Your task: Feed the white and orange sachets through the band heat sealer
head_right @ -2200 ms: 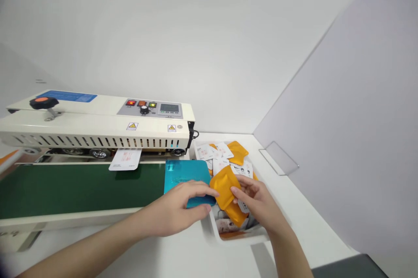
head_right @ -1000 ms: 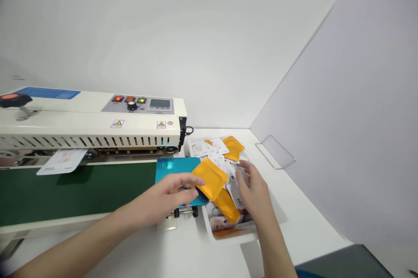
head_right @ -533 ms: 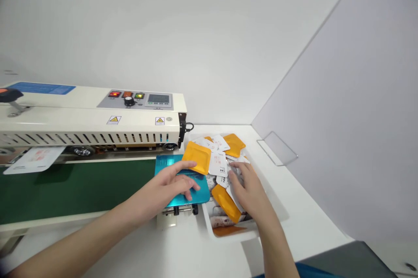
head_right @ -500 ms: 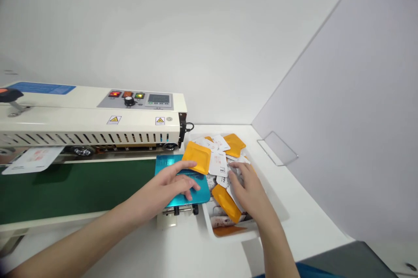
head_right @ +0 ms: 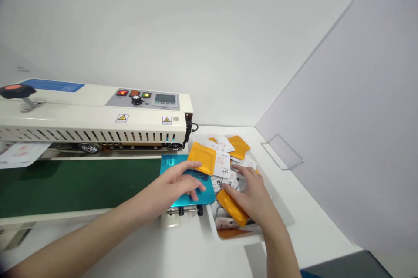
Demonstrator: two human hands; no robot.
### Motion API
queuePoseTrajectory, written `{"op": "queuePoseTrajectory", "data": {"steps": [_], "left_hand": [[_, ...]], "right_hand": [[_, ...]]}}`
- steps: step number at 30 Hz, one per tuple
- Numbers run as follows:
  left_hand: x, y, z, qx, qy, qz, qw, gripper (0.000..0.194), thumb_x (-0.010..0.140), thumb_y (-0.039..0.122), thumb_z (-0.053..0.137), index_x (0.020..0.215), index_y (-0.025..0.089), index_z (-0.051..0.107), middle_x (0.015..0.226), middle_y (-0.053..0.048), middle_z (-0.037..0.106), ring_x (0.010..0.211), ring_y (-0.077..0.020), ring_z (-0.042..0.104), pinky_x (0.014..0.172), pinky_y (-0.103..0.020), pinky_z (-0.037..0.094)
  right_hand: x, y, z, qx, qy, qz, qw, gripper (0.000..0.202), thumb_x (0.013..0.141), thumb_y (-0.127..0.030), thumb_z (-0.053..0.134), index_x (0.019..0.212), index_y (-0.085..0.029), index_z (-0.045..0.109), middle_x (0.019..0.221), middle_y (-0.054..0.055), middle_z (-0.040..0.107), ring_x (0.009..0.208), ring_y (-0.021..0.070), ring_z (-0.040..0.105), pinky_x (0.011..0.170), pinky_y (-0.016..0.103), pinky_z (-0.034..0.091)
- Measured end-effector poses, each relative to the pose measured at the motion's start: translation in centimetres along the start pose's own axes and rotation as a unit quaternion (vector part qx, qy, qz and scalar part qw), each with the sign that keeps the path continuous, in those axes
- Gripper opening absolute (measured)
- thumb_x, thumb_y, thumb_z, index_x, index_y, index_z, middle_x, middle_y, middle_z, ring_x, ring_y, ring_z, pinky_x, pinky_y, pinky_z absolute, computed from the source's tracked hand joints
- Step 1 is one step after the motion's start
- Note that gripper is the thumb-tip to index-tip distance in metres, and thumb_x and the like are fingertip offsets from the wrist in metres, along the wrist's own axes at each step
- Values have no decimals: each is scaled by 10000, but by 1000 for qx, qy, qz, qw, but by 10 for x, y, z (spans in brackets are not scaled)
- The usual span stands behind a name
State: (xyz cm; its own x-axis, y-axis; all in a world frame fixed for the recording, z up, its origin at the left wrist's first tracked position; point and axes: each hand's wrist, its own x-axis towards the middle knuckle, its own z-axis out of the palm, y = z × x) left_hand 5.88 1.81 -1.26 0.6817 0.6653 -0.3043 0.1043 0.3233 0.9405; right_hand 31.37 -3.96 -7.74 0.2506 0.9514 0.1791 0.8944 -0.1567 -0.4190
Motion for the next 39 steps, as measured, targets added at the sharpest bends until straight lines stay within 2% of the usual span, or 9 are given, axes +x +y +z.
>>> {"op": "queuePoseTrajectory", "data": {"steps": [4, 12, 19, 21, 27, 29, 32, 34, 39], "left_hand": [[0, 0, -1, -5, 1, 1, 1000, 517, 821, 303, 532, 1321, 220, 435, 979, -47, 688, 832, -166, 616, 753, -299, 399], [1, 1, -1, -19, 7, -2, 1000, 511, 817, 333, 556, 1304, 224, 448, 988, -54, 688, 801, -164, 624, 686, -286, 381], [-5, 4, 3, 10, 26, 7, 1000, 520, 833, 290, 533, 1334, 214, 418, 947, -51, 683, 814, -162, 619, 676, -278, 378], [-5, 2, 3, -10, 30, 5, 1000, 522, 830, 293, 546, 1331, 211, 423, 952, -57, 681, 787, -157, 617, 673, -278, 379], [-2, -8, 2, -111, 36, 31, 993, 507, 825, 280, 587, 1307, 200, 453, 888, -69, 685, 728, -134, 578, 731, -298, 406], [-4, -7, 3, -134, 48, 32, 989, 506, 827, 259, 585, 1307, 175, 451, 876, -82, 683, 734, -134, 578, 752, -302, 414], [-9, -3, 4, -152, 71, 35, 985, 504, 834, 229, 571, 1313, 144, 440, 858, -94, 680, 721, -129, 573, 753, -302, 416], [-12, 0, 5, -150, 85, 41, 984, 495, 831, 222, 577, 1304, 148, 451, 845, -88, 679, 705, -126, 568, 743, -300, 413], [-21, 6, 2, -164, 121, 36, 978, 484, 842, 224, 579, 1304, 145, 459, 852, -96, 681, 746, -145, 594, 773, -315, 424]], "right_hand": [[3, 4, 0, -35, 54, 22, 998, 480, 735, -527, 653, 1123, -247, 617, 1058, 78, 606, 1062, 312, 552, 910, 458, 440], [2, 3, -5, 13, 111, 17, 994, 367, 759, -506, 629, 983, -215, 614, 1013, 66, 651, 949, 274, 612, 811, 382, 472], [-2, -5, -13, 79, 113, 104, 985, 377, 790, -509, 593, 1017, -215, 657, 882, 58, 705, 709, 233, 633, 634, 330, 482], [-3, -8, -15, 104, 123, 103, 981, 362, 801, -496, 588, 1008, -209, 658, 832, 49, 704, 642, 208, 622, 581, 304, 473], [-6, -15, -16, 162, 181, 44, 969, 344, 841, -397, 560, 1140, -226, 544, 1098, 93, 669, 898, 237, 644, 511, 247, 438], [-6, -15, -16, 174, 191, 41, 965, 294, 844, -367, 546, 1099, -223, 538, 1113, 96, 657, 944, 249, 638, 473, 234, 411], [-5, -12, -15, 163, 181, 27, 969, 149, 853, -317, 498, 898, -218, 599, 1012, 67, 680, 927, 246, 638, 531, 248, 441], [-5, -10, -14, 159, 164, 3, 974, 186, 859, -284, 466, 806, -220, 632, 940, 48, 694, 913, 239, 637, 655, 288, 483], [-5, -8, -14, 169, 152, -17, 974, 253, 875, -246, 429, 910, -249, 680, 1044, 38, 682, 1038, 245, 602, 771, 322, 492]]}}
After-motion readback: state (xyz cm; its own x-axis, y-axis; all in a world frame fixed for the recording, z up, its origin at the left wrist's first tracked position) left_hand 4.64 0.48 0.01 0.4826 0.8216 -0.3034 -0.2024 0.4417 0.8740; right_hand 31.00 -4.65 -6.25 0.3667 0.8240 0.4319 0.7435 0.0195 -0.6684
